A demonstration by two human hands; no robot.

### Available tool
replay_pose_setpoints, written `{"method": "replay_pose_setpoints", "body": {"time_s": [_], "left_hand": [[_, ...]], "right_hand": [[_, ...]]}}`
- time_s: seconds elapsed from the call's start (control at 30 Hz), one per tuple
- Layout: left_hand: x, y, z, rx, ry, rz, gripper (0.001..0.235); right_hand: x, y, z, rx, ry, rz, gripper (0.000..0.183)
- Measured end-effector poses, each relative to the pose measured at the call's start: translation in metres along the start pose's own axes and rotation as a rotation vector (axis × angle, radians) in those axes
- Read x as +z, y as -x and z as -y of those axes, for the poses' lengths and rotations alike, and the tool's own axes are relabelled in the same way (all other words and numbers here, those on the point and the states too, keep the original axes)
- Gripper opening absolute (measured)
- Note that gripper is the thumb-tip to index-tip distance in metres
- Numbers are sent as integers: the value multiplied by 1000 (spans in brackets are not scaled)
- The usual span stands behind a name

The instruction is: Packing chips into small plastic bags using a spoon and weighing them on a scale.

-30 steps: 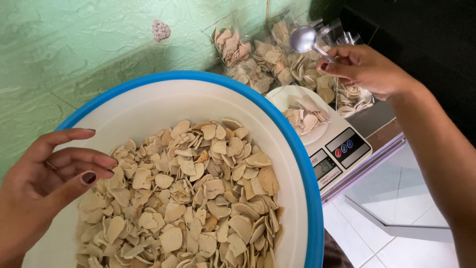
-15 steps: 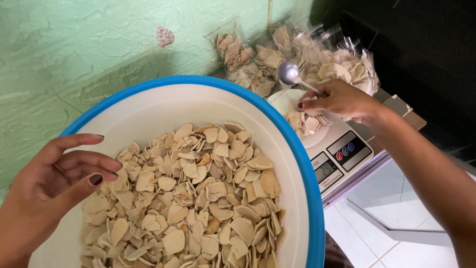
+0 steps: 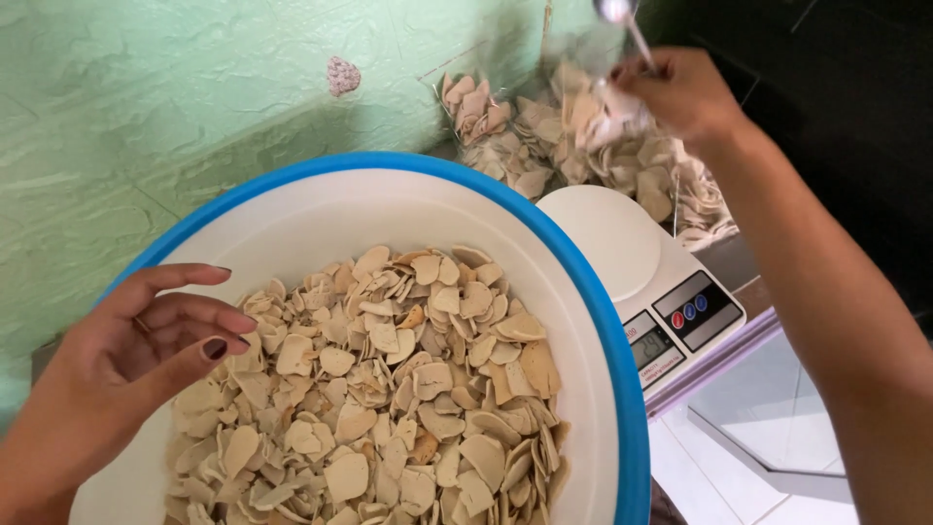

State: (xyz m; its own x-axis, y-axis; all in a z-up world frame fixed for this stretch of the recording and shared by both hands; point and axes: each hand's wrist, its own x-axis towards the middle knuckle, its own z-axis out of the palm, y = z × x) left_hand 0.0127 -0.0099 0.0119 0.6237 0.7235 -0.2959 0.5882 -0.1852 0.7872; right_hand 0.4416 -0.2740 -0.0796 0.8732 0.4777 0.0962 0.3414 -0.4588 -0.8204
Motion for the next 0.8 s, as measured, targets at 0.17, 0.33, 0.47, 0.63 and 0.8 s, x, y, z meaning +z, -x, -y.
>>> {"method": "replay_pose_setpoints", "body": {"time_s": [0.17,0.33,0.47,0.63,0.8], "left_hand": [[-8,-10,17,52,62,16,50],[-15,-20,32,77,82,42,50],[-19,-27,44,191,57,117,53],[-20,-26,40,138,41,115,52],[-23,-26,46,284,39,154,52]], "right_hand": [[27,-108,-33,-232,-45,-73,15],[55,-141,-15,-126,17,51,23],[79,-177,-39,-81,49,66,21],[91,-150,-15,32,80,102,21],[91,-147,-17,-32,-14,34,28]]}}
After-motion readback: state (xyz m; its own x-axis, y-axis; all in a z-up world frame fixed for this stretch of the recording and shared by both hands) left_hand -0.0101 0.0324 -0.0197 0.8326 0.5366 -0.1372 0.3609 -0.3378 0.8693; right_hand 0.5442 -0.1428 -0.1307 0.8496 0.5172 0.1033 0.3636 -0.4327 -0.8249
